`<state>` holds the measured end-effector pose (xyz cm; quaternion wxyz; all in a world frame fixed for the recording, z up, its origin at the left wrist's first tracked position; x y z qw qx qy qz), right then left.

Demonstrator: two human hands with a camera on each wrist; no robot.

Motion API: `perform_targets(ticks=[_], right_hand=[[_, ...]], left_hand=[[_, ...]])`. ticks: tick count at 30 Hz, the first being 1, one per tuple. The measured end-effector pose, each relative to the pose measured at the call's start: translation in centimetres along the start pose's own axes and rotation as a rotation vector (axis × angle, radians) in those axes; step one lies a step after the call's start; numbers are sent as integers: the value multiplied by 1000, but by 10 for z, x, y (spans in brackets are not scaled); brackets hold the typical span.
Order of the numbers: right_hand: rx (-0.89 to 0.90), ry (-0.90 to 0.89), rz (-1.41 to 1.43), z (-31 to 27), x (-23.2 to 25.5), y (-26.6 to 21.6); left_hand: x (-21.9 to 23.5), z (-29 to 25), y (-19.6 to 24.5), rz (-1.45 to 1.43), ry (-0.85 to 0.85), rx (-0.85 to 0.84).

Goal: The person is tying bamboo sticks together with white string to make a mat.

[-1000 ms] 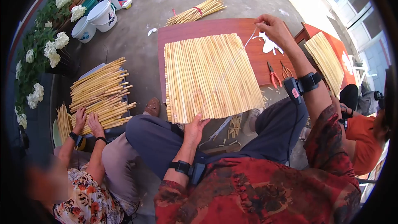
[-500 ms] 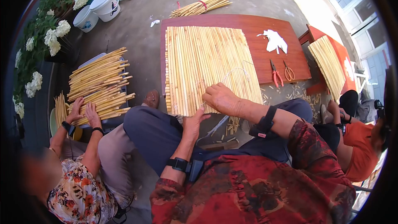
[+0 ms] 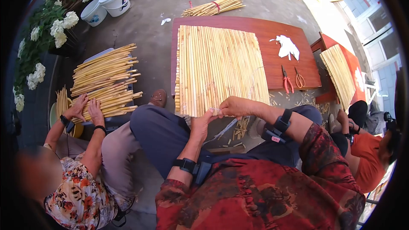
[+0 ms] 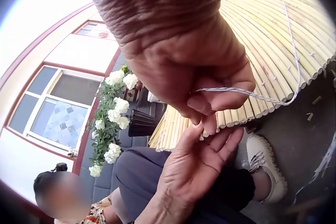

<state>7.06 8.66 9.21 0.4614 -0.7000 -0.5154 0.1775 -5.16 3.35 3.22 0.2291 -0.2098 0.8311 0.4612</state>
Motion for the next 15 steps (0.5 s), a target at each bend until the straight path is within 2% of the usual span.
perform_targets(ticks=[3, 5, 6, 8, 10, 11, 12, 14, 15], right_hand=[[35, -52, 36, -11, 2, -16], [307, 174, 326, -14, 11, -29], [313, 179, 331, -17, 14, -36], [542, 358, 605, -27, 37, -64], [660, 529, 261, -37, 55, -82], [694, 614, 190, -36, 59, -77], [694, 614, 190, -34, 58, -74], [835, 714, -74, -38, 55, -75], [836, 715, -74, -34, 51, -73]], left_hand=[[5, 3, -4, -12, 30, 14], [6, 4, -7, -19, 56, 19], [7, 5, -8, -29, 82, 25], [11, 10, -16, -47, 66, 37], [10, 10, -15, -43, 39, 61], [9, 11, -14, -62, 18, 80], [8, 10, -16, -94, 1, 102], [11, 11, -18, -91, 9, 122], [13, 13, -22, -103, 15, 140]])
Point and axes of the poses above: each hand's wrist, its own z-axis towards the middle knuckle, its own x-axis out of the back of the hand, y = z × x, the point moved 4 cm from there along z, towards the middle knuckle, and after that the axes turned 12 degrees about x, right-handed, at the moved point
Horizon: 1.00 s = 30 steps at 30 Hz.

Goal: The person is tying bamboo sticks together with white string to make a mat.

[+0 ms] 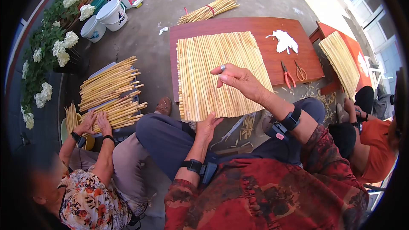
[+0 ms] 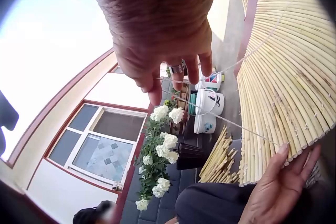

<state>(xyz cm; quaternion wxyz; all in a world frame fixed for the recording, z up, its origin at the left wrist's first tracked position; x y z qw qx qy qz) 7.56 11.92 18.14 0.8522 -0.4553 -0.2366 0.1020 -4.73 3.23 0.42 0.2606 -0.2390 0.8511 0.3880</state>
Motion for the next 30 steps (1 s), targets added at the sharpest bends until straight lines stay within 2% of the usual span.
perform_targets(ticks=[2, 3, 5, 7, 10, 12, 14, 16, 20, 24, 26, 29, 30], right_hand=[[-261, 131, 607, -12, -21, 13], [-261, 131, 607, -14, -25, 14], [-441, 117, 809, -26, -42, 18], [-450, 190, 788, -27, -48, 16], [-644, 211, 842, -42, -65, 19], [-673, 225, 769, -48, -72, 18], [-735, 240, 703, -48, -71, 16], [-726, 249, 670, -44, -73, 12], [-679, 223, 600, -38, -81, 4], [-661, 143, 533, -35, -82, -5], [-658, 165, 533, -43, -81, -6], [-598, 131, 536, -33, -80, -4], [-570, 117, 519, -30, -78, -4]], left_hand=[[8, 4, -8, -32, 47, -11], [6, 7, -10, -93, 76, -37], [6, 6, -12, -107, 107, -32], [7, 8, -17, -146, 126, -33], [16, 15, -27, -154, 115, -76], [24, 25, -27, -233, 99, -41], [6, 17, -18, -240, 140, -35], [5, 17, -17, -240, 181, -27], [25, 36, -29, -306, 77, -79], [45, 42, -39, -253, -209, -67], [50, 43, -43, -192, -372, -64], [40, 47, -32, -180, -416, -112], [29, 43, -22, -173, -263, -107]])
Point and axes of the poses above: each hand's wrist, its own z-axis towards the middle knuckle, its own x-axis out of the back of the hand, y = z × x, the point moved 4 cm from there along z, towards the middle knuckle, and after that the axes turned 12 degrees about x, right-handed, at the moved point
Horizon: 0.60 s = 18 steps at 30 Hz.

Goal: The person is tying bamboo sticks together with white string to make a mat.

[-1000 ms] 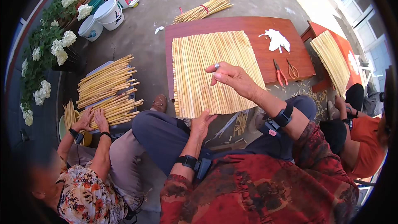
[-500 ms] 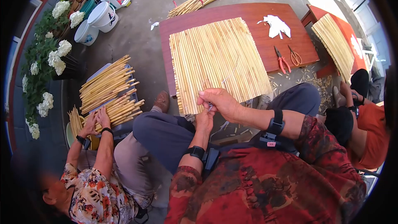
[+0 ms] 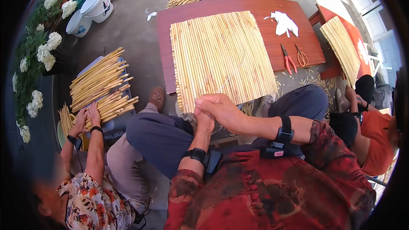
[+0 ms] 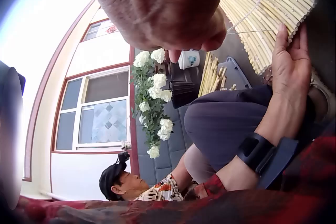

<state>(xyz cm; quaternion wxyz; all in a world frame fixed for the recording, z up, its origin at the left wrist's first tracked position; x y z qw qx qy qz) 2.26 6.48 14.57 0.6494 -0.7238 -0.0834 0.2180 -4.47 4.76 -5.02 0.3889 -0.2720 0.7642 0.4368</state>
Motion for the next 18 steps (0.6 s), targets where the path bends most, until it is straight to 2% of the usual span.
perform_targets(ticks=[2, 3, 5, 7, 9, 11, 15, 17, 18], right_hand=[[5, 17, -67, 1, 15, 8], [120, 48, -183, 7, 28, -6], [339, -10, -513, 8, 39, -21], [440, 20, -616, 7, 63, -34], [102, -82, -502, -3, 103, -46], [-51, -23, -416, -14, 115, -51], [-127, -109, -579, -42, 151, -76], [-30, -138, -1029, -49, 161, -88], [-39, -106, -1224, -53, 158, -96]], left_hand=[[-15, -7, -2, 22, 313, 43], [-18, -10, 2, 24, 312, 30], [-18, -12, -2, -15, 370, 124], [-13, -12, -7, -14, 355, 135], [-18, -10, -2, -30, 366, 109], [-20, -12, 0, -47, 370, 120], [-14, -10, -6, -65, 388, 113], [-13, -10, -4, -70, 392, 101], [-13, -10, -4, -72, 396, 102]])
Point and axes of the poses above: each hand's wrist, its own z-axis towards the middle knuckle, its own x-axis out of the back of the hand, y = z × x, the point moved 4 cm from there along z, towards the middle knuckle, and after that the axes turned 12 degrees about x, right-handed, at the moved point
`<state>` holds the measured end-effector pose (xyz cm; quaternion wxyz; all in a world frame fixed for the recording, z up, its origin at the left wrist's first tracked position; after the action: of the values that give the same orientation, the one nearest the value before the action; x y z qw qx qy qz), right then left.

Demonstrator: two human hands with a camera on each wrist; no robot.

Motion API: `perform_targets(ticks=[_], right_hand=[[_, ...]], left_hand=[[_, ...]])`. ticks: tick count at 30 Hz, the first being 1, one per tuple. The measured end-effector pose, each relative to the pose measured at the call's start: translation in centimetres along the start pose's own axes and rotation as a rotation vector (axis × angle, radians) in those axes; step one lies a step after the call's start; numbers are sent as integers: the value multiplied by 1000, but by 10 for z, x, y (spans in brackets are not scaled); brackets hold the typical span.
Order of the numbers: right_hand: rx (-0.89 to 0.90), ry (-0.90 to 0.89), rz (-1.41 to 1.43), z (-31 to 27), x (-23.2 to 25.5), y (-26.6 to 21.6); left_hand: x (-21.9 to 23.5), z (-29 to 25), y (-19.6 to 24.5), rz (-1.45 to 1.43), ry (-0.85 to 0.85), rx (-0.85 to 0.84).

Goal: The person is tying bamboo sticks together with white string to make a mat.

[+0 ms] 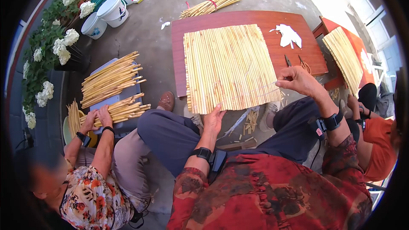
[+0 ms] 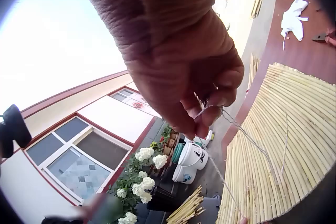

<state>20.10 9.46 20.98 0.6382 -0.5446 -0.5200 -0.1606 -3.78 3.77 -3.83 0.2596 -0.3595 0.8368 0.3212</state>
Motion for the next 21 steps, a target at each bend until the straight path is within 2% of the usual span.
perform_targets(ticks=[1, 3, 6, 10, 18, 21], right_hand=[[3, 1, -1, -2, -2, 2], [174, 157, -464, -4, 0, 5], [129, 177, -618, 0, -7, 24], [105, 138, -639, 8, -17, 41], [-91, -111, -515, 16, -36, 78], [-117, -114, -517, 21, -35, 82]], left_hand=[[1, 1, 0, -5, 5, 1], [2, 1, 0, -11, -5, 14], [4, 2, -2, -26, -18, 36], [3, 1, -2, -32, -31, 64], [5, 3, -3, -22, 9, 88], [5, -2, -1, -3, 21, 79]])
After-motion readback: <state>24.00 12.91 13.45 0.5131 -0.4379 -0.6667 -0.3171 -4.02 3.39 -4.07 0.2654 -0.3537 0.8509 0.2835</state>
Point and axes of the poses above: each hand's wrist, its own z-axis towards the middle knuckle, its own x-axis out of the back of the hand, y = z × x, the point moved 4 cm from there along z, towards the middle knuckle, and after that the axes turned 12 degrees about x, right-handed, at the moved point
